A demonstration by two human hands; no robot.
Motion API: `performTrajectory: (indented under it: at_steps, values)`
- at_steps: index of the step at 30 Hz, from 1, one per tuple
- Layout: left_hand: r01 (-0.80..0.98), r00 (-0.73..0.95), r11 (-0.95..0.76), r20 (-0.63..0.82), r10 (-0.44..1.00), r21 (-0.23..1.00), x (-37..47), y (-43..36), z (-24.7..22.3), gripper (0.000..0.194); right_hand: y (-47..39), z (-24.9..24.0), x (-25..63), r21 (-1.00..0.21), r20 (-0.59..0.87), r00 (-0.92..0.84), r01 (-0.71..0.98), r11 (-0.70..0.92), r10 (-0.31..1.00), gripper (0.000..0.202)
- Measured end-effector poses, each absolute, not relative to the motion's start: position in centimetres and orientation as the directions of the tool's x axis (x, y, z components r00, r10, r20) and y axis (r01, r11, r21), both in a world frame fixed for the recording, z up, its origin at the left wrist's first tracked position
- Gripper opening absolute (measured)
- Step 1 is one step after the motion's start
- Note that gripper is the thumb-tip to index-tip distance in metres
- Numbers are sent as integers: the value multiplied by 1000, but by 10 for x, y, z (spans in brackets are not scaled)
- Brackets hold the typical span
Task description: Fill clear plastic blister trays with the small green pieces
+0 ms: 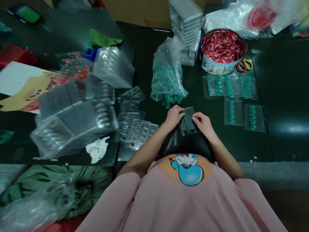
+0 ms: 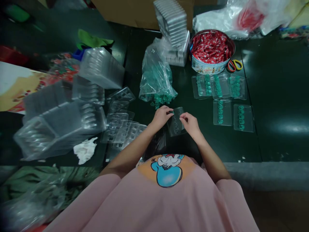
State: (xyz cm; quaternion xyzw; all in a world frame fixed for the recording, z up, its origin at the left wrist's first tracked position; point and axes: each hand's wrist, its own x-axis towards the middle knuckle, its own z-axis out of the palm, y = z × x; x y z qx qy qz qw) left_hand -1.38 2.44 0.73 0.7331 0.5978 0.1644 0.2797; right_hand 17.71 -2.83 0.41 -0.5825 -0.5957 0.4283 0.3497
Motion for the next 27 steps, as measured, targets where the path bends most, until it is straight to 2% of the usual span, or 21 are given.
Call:
performTrajectory:
  at_steps: [9, 13, 16, 20, 23, 27]
  values:
    - [840, 313, -211, -129, 941, 499, -10, 28, 7, 24, -30, -2, 178, -903, -69, -76, 430, -30, 995, 20]
    - [779, 309, -186, -108, 945, 599, -18, 24, 13, 37, -33, -3, 179, -906, -76, -78, 421, -36, 994, 21]
    - [762, 180, -102, -58, 982, 639, -41, 27, 18, 37, -34, -7, 182, -915, -83, -74, 400, -47, 994, 22]
    - [897, -9, 13, -12, 1000, 442, -75, 41, 16, 23, -36, -11, 185, -918, -86, -62, 393, -54, 994, 22]
    - [948, -29, 54, -82, 996, 314, -87, 51, 9, 21, -38, -11, 183, -921, -85, -75, 386, -49, 994, 22]
    - [966, -3, 35, -124, 992, 257, -86, 56, 3, 18, -39, -11, 181, -917, -75, -95, 397, -31, 993, 23]
